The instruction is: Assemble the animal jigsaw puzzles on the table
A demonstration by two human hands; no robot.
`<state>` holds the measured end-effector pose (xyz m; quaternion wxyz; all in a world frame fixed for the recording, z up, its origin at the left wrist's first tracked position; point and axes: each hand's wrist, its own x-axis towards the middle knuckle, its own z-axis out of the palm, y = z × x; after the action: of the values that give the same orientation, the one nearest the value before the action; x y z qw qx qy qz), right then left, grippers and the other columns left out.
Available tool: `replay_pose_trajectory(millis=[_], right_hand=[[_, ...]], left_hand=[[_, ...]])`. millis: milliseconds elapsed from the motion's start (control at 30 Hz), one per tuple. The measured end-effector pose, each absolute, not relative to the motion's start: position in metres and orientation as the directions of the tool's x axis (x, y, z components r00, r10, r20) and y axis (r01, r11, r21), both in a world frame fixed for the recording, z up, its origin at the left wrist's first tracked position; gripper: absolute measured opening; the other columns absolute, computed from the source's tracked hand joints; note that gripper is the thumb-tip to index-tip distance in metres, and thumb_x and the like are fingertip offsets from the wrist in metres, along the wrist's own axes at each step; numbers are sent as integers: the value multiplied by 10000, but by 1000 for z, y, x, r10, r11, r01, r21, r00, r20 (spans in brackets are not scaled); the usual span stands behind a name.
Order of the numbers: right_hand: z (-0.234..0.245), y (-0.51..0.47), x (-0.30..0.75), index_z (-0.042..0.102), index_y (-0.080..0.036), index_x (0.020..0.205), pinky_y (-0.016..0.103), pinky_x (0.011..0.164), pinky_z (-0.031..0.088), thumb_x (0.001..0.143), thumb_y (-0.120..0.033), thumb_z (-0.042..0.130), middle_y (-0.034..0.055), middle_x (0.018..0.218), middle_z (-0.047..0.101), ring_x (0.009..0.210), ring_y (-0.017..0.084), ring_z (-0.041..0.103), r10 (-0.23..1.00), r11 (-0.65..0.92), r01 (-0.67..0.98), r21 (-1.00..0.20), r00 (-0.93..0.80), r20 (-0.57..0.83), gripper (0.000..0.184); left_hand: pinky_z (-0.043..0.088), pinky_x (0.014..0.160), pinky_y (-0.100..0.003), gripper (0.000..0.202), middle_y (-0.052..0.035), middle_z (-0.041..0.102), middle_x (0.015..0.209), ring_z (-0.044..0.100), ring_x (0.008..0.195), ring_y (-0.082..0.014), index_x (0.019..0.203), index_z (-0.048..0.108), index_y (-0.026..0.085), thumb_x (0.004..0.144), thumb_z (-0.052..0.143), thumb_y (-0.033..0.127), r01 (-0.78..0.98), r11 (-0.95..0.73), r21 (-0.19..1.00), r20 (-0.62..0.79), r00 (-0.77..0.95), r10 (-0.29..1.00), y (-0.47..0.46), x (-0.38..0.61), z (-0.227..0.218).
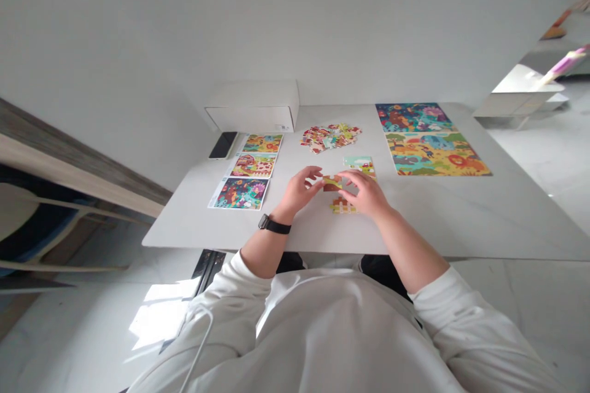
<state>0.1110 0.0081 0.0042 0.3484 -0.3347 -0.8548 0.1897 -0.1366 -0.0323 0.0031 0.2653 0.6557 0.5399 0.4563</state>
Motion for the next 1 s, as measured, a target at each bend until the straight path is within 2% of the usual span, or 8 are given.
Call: replay_pose_trajectory(millis=[100,167,233,333,433,567,800,1000], right_hand=[[6,8,111,680,-295,1399,451,995,619,942,-234,719,82,1338,752,1002,255,736,717,689,452,-566,-538,443,463],[5,9,111,687,-293,1388,447,1007,610,933,-236,732,80,1304,761,1022,258,733,720,685,452,-571,-542,434,460],[5,10,111,697,-290,1374,439,1014,601,929,-239,739,78,1286,763,1023,255,730,716,687,445,-574,-548,432,450],[2,11,111,703,-281,1373,428,1007,595,932,-254,746,79,1282,759,1011,248,728,696,703,419,-575,-574,432,444],[1,13,113,689,-266,1401,427,1004,595,948,-308,753,94,1316,745,1026,248,730,681,709,390,-587,-593,429,460],[-1,18,117,717,-261,1352,441,1026,591,1018,-361,674,105,1327,753,1104,263,736,719,674,409,-615,-553,420,351],[-1,21,117,793,-244,1155,402,988,586,1022,-272,654,82,1141,817,1057,247,757,765,625,499,-600,-542,347,195],[3,17,115,811,-240,1125,372,956,565,1027,-239,646,69,1088,828,970,222,756,768,616,518,-593,-561,308,192]], left_hand=[[575,1034,-384,470,-115,714,1355,663,1273,-258,1307,679,239,899,848,400,612,-416,672,403,169,899,-38,-134,9],[531,1133,-430,453,-119,702,1367,638,1317,-277,1305,683,245,903,852,365,666,-442,601,390,239,889,-40,-132,12],[504,1170,-445,386,-118,702,1356,636,1316,-280,1291,697,243,934,818,329,687,-450,570,377,268,887,-40,-130,13],[511,1151,-420,334,-110,714,1309,658,1265,-264,1272,718,232,949,789,284,667,-485,566,392,300,870,-40,-130,14],[520,1133,-395,368,-93,725,1275,678,1224,-247,1306,729,236,944,786,260,629,-513,584,400,328,856,-40,-135,16],[531,1113,-381,377,-79,733,1240,694,1180,-227,1350,757,268,973,753,271,586,-536,608,354,404,843,-42,-146,22],[540,1059,-383,336,-73,778,1177,705,1122,-241,1280,821,301,947,801,337,584,-553,594,275,498,822,-44,-153,28],[519,1046,-364,328,-50,808,1133,721,1059,-235,1179,860,311,863,890,393,617,-554,559,179,562,807,-44,-155,26]])
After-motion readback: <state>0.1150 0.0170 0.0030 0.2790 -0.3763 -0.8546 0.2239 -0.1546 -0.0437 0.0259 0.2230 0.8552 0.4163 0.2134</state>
